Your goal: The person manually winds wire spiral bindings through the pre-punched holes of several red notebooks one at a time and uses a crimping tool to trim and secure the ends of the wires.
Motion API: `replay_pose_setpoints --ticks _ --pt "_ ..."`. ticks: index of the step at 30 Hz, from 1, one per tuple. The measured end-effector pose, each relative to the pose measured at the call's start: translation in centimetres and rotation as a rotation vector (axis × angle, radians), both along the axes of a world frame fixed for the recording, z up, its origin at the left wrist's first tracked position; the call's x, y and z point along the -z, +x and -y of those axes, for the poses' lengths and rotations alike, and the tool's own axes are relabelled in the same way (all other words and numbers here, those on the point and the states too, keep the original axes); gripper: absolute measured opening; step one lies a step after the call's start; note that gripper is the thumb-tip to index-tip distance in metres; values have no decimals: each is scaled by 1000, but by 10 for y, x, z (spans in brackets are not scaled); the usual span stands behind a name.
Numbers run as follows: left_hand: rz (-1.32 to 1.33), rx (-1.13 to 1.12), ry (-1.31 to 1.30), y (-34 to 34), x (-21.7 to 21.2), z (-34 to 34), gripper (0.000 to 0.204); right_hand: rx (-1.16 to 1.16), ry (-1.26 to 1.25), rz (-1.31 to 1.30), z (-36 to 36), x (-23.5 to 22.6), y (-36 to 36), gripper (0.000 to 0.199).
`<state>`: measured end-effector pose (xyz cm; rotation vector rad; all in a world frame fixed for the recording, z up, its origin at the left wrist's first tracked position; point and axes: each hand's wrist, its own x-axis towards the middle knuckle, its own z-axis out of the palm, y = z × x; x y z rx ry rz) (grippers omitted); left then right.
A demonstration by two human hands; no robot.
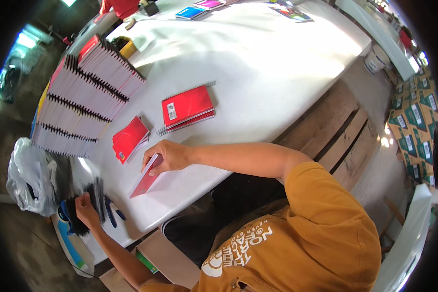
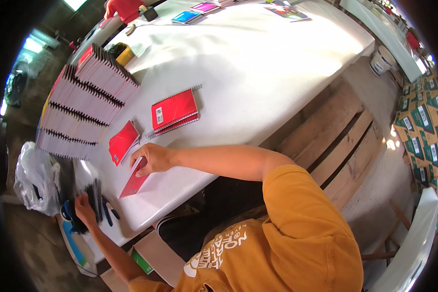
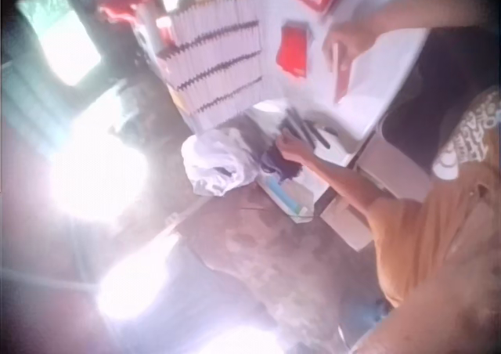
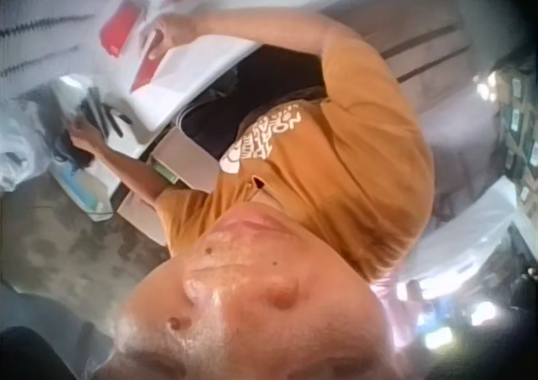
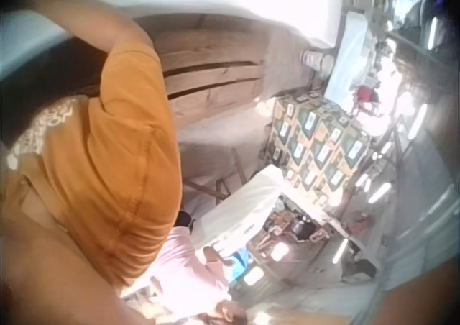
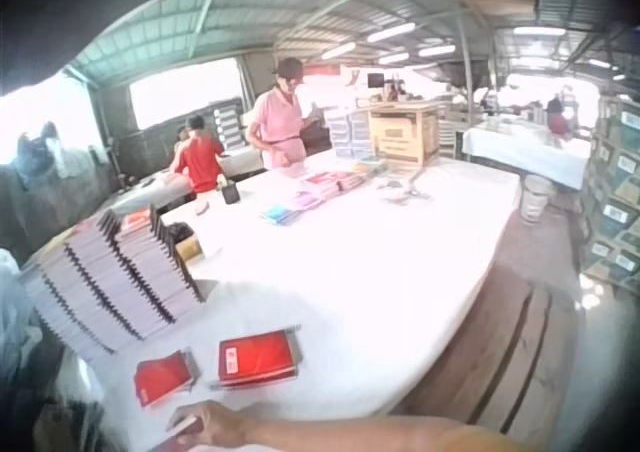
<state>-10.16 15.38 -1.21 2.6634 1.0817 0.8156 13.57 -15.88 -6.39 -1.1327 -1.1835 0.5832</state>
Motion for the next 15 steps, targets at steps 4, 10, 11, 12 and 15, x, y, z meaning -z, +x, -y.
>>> replay_pose_setpoints --ticks 4,10,11,12,15 --pt "442 310 -356 1 3 27 30 17 -19 44 -4 -5 4 25" --pt "-167 502 -809 37 -17 195 44 -89 -121 -89 3 -18 -4 26" --pt "-64 436 -755 31 -18 190 41 -77 -133 -107 3 -21 -6 27" --pt "30 376 -702 29 -18 183 38 -83 -161 -98 1 -18 -5 28" --pt "208 332 -650 21 -14 153 31 -53 -189 -116 2 -12 -5 25"
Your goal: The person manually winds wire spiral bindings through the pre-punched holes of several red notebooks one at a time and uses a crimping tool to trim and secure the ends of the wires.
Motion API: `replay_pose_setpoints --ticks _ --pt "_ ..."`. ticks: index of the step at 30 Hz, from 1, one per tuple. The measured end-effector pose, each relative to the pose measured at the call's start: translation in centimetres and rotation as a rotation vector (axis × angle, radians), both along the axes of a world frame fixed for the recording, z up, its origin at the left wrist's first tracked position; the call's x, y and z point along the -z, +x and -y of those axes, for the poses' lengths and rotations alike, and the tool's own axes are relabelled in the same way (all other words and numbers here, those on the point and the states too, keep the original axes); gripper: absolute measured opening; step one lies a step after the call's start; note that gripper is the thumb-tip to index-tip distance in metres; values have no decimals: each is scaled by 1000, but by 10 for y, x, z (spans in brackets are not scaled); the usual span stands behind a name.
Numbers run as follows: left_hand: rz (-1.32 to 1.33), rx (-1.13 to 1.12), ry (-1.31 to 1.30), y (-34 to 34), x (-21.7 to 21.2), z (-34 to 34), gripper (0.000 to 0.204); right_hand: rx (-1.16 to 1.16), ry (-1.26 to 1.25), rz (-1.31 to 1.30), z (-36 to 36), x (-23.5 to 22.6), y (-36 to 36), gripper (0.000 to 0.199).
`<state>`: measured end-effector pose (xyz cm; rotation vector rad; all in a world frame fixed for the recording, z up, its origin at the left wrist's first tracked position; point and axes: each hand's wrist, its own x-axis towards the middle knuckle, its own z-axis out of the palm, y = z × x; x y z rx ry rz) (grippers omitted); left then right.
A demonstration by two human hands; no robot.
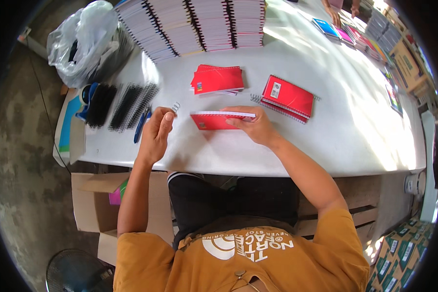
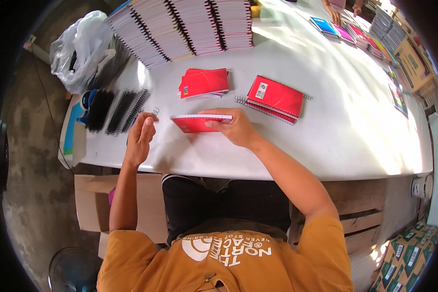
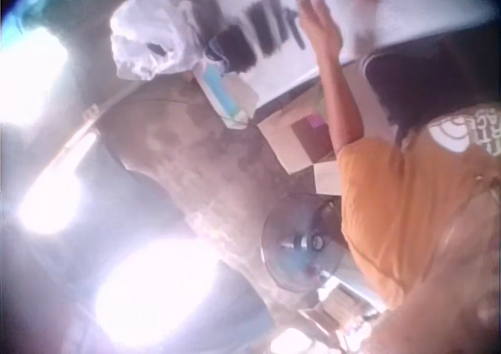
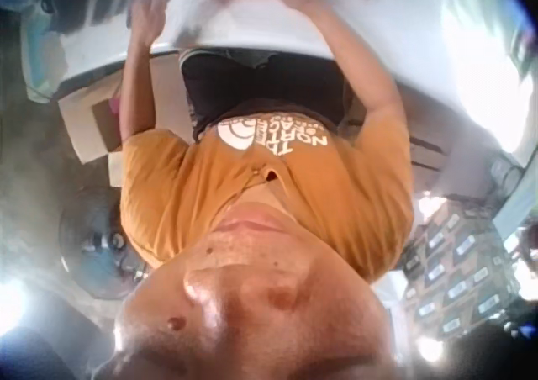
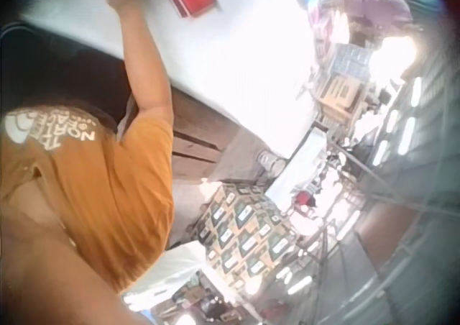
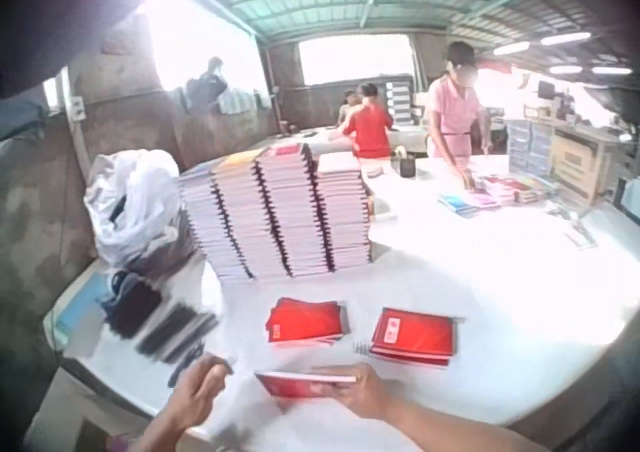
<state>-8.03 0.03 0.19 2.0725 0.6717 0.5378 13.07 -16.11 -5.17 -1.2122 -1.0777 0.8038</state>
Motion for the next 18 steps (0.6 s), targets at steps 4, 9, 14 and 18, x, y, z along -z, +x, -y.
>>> replay_pose_setpoints --ticks 4,9,14,18 --pt "-123 63 23 -4 2 2 36 29 -19 1 0 -4 -3 26" --pt "-101 97 -83 5 10 2 36 59 17 53 1 0 -3 25" --pt "-141 74 -566 12 -2 -7 28 32 -6 52 3 4 -3 23" --pt "-37 155 -226 19 -16 -10 13 32 12 99 4 1 -4 24"
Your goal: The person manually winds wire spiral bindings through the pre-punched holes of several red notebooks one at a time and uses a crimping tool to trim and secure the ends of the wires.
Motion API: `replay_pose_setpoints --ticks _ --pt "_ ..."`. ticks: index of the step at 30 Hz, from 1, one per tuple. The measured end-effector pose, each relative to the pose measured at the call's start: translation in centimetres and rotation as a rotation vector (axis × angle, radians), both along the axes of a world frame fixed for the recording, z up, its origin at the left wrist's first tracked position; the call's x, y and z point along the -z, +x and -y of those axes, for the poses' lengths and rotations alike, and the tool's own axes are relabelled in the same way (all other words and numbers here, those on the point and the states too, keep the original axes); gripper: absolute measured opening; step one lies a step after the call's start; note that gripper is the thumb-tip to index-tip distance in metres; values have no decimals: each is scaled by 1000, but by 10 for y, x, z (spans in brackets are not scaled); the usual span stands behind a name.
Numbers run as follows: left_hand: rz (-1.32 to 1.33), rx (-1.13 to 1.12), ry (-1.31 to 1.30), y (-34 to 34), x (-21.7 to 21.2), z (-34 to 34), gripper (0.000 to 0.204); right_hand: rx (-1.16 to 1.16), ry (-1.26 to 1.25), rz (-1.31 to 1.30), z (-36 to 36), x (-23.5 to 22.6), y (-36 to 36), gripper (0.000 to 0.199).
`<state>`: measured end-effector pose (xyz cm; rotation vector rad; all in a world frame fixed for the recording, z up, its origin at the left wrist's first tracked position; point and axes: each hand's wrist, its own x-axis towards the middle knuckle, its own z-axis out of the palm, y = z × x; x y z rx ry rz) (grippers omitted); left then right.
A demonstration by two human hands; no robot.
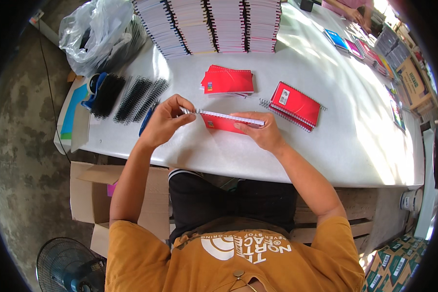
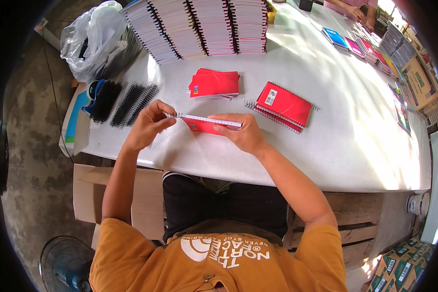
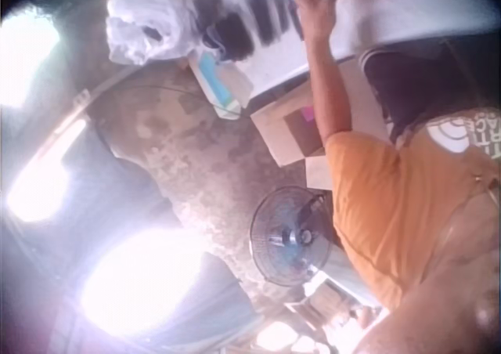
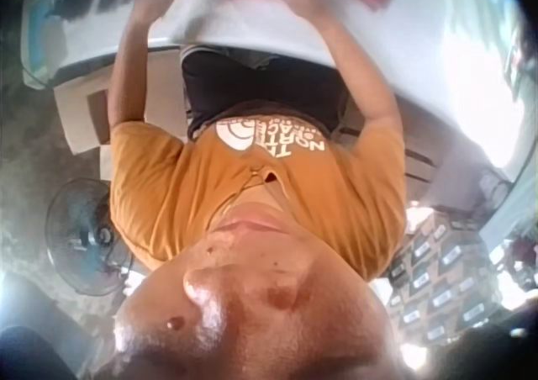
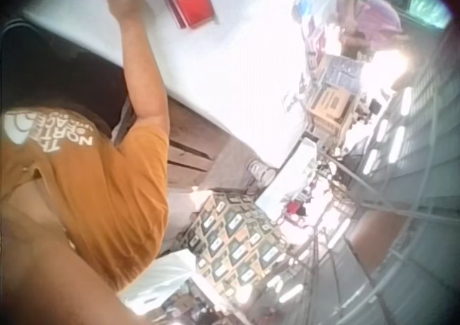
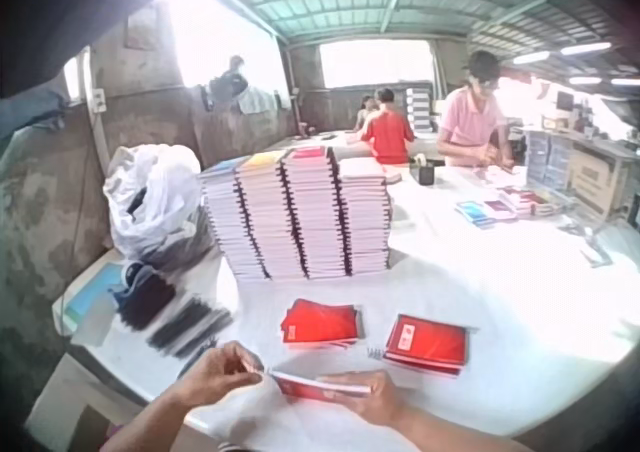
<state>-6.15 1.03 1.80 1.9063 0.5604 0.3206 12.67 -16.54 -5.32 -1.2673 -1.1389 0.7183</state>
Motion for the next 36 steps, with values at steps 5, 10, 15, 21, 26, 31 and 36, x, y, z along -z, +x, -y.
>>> replay_pose_setpoints --ticks 5,10,15,21,26,31,36 --pt "-142 183 671 4 -19 4 38 -30 72 49 -3 0 -2 28" --pt "-140 88 1268 8 -17 19 59 10 134 269 2 -2 -7 27" --pt "-105 -14 1283 -23 85 70 104 28 256 355 6 6 -17 27" --pt "138 -456 1494 -16 60 26 108 -54 179 262 12 -11 -39 28" --pt "-41 -240 1538 -28 80 89 114 -25 234 280 11 1 -33 28" --pt "109 -476 1241 -2 51 68 109 -64 305 315 14 0 -40 28" --pt "27 -322 1088 -27 27 74 75 -84 138 165 15 -2 -33 25"
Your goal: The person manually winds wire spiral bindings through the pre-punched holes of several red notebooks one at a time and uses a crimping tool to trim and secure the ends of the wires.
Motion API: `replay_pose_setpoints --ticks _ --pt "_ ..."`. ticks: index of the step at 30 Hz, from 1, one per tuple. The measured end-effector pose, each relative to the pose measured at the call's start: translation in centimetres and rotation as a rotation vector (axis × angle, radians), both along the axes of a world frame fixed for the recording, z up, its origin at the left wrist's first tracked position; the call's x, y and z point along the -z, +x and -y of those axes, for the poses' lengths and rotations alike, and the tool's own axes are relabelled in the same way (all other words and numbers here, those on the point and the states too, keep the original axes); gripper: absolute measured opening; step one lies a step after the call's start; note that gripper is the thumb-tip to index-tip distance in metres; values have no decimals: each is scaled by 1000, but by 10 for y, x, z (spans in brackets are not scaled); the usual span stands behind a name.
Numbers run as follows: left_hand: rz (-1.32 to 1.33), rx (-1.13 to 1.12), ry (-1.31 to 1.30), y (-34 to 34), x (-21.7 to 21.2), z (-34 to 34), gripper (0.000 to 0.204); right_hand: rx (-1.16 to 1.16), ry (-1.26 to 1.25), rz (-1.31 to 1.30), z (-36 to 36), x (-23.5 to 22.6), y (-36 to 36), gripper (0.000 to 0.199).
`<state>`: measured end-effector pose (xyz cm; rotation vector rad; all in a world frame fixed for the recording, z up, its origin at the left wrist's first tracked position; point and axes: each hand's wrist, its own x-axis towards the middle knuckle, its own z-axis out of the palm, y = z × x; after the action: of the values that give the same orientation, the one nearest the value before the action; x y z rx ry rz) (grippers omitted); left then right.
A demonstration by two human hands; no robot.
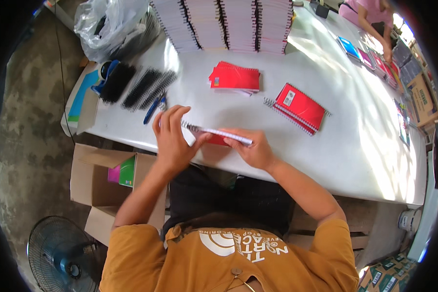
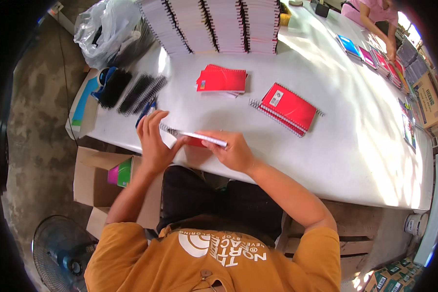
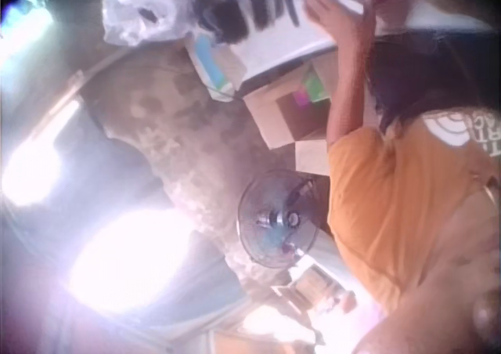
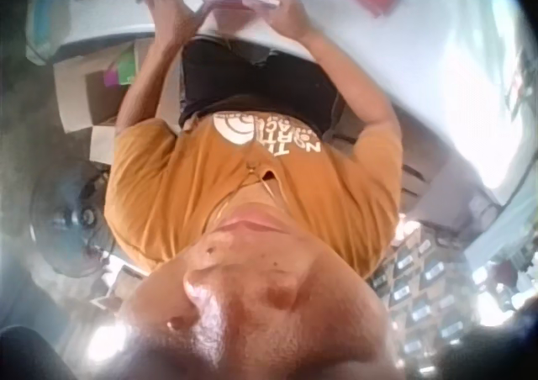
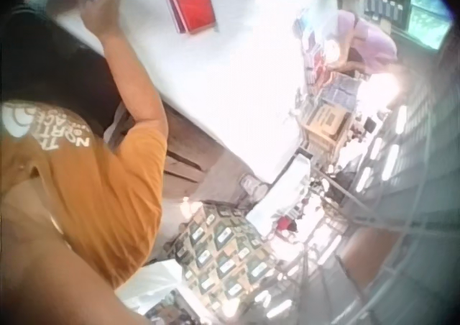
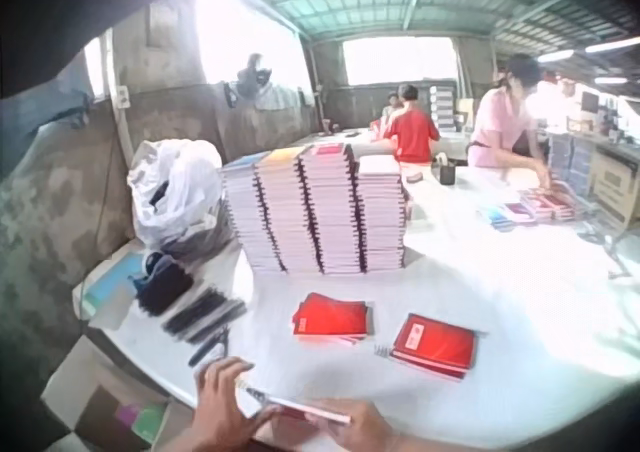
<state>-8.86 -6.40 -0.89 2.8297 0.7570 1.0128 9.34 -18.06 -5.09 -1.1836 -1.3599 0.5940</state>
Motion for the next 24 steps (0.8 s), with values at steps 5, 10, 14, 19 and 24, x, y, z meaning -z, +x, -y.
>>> replay_pose_setpoints --ticks 5,10,14,19,24 --pt "-209 235 -474 -19 -30 -23 15 -140 -57 -132 -4 8 -2 25" --pt "-244 261 -498 -22 -41 -24 16 -167 -79 -185 -3 2 -2 27" --pt "-299 303 -589 -22 -41 -38 19 -164 -168 -238 -2 4 1 28" --pt "-502 213 -898 -13 -58 -50 32 -162 -148 -206 -1 -2 -1 28" --pt "-601 97 -1038 1 -75 -50 27 -143 -205 -172 0 0 1 28"
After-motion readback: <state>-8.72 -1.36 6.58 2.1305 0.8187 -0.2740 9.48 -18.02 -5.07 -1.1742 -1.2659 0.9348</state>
